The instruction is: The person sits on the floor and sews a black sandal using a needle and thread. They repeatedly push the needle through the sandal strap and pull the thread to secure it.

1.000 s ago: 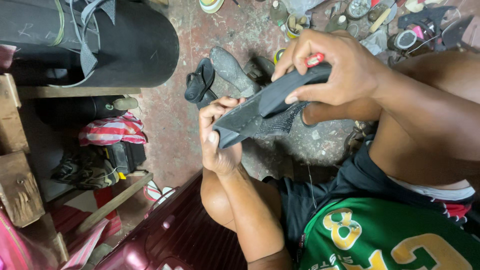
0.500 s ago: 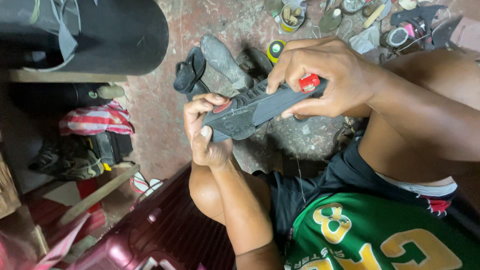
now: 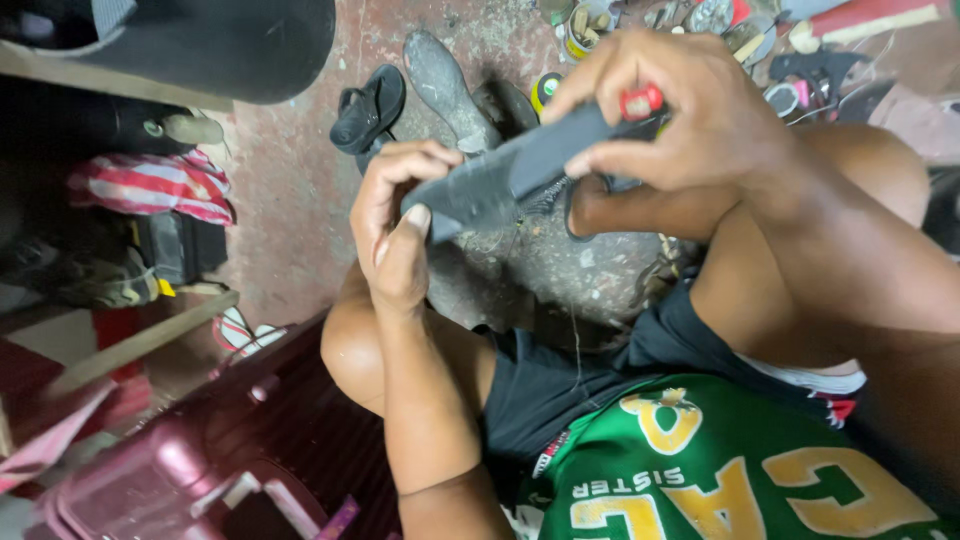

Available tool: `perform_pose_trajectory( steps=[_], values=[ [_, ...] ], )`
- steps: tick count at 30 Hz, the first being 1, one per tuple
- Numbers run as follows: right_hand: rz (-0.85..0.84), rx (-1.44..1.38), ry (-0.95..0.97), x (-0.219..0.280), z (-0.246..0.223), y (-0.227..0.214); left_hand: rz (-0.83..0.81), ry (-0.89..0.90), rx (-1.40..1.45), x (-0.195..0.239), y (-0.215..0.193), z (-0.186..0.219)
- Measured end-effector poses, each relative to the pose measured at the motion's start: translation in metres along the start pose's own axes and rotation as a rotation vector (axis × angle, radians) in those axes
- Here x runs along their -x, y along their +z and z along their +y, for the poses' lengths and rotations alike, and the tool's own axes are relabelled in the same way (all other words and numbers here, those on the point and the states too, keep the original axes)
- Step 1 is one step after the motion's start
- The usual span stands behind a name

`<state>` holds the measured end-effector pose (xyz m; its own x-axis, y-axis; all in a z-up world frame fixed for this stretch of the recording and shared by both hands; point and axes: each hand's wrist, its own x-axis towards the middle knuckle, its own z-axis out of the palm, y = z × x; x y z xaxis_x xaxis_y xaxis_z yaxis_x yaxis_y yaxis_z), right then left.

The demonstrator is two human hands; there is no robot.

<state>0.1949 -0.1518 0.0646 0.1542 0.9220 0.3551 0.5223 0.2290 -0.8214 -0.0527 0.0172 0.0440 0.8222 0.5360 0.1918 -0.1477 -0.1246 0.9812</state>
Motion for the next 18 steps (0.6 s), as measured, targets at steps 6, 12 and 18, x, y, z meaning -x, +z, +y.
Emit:
perform_pose_trajectory(
  steps=[6,12,18],
  values=[
    [0.024,0.053,0.234,0.004,0.007,0.008,-0.131,-0.037,-0.447,-0.015,0.013,0.022],
    [-0.045,0.183,0.476,0.001,0.009,0.004,-0.075,0.066,-0.683,-0.025,0.034,0.02],
    [0.163,-0.174,0.593,0.004,0.04,-0.004,0.085,-0.012,-0.637,-0.027,0.037,0.001]
  ],
)
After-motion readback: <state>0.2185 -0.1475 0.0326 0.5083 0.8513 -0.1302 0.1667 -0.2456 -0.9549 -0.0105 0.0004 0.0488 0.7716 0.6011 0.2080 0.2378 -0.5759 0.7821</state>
